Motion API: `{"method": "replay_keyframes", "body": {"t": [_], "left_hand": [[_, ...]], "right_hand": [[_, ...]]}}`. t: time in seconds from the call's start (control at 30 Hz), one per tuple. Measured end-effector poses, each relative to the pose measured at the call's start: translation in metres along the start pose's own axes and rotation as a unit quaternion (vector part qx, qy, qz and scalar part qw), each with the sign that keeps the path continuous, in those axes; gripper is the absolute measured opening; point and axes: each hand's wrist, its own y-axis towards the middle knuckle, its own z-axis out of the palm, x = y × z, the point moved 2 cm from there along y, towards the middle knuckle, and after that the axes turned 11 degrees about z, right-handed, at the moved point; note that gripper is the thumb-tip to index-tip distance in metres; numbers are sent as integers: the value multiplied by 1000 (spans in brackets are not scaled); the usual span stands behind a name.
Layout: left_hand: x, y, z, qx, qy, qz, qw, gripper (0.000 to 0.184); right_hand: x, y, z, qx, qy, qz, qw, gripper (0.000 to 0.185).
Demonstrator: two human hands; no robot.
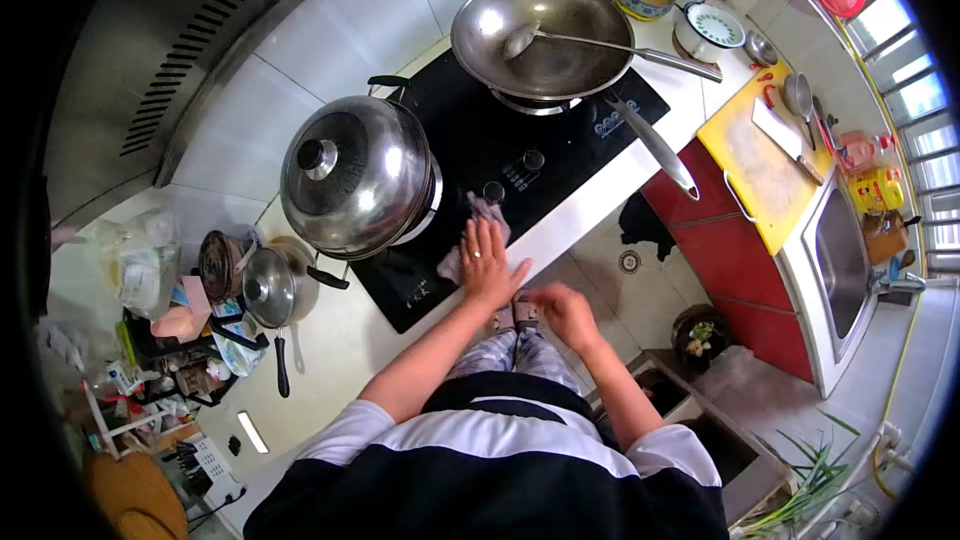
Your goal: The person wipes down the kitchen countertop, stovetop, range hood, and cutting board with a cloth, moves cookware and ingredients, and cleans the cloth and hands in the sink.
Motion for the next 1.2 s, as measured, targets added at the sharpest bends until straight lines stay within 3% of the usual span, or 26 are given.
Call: {"method": "replay_keyframes", "body": {"t": [0.03,0.1,0.13,0.2,0.3,0.37,0.5,0.63,0.7,0.77,1.0,1.2], "left_hand": [[-10,-3,3,24,-25,-9,999,91],[-19,-5,9,-11,-71,-1,997,74],[-12,-4,20,-15,-74,0,997,74],[14,-1,30,-183,-372,54,908,49],[39,-17,-30,-207,-296,15,932,33],[49,-34,-38,-202,-236,-4,951,28],[59,-60,-19,-142,-125,20,982,34],[54,-58,-20,-118,-78,2,990,41],[52,-56,-19,-117,-60,-5,991,43],[48,-56,-16,-104,-24,-10,994,46],[41,-53,-14,-75,9,-38,996,50],[42,-53,-10,-79,21,-39,996,48]], "right_hand": [[-1,7,4,-2,1,1,1000,29],[-1,21,2,-186,31,-37,981,31],[0,27,4,-186,17,-27,982,32],[13,36,17,-187,-48,-69,979,34],[28,57,48,-152,-173,-134,964,51],[35,67,64,-158,-242,-101,952,60],[26,92,62,-155,-302,-73,938,63],[1,101,2,-198,-341,-35,918,71],[-1,115,-31,-204,-365,-8,908,72],[-13,143,-58,-262,-343,-40,901,62],[8,231,-97,-106,-278,-199,934,53],[14,295,-80,-34,-259,-199,944,52]]}}
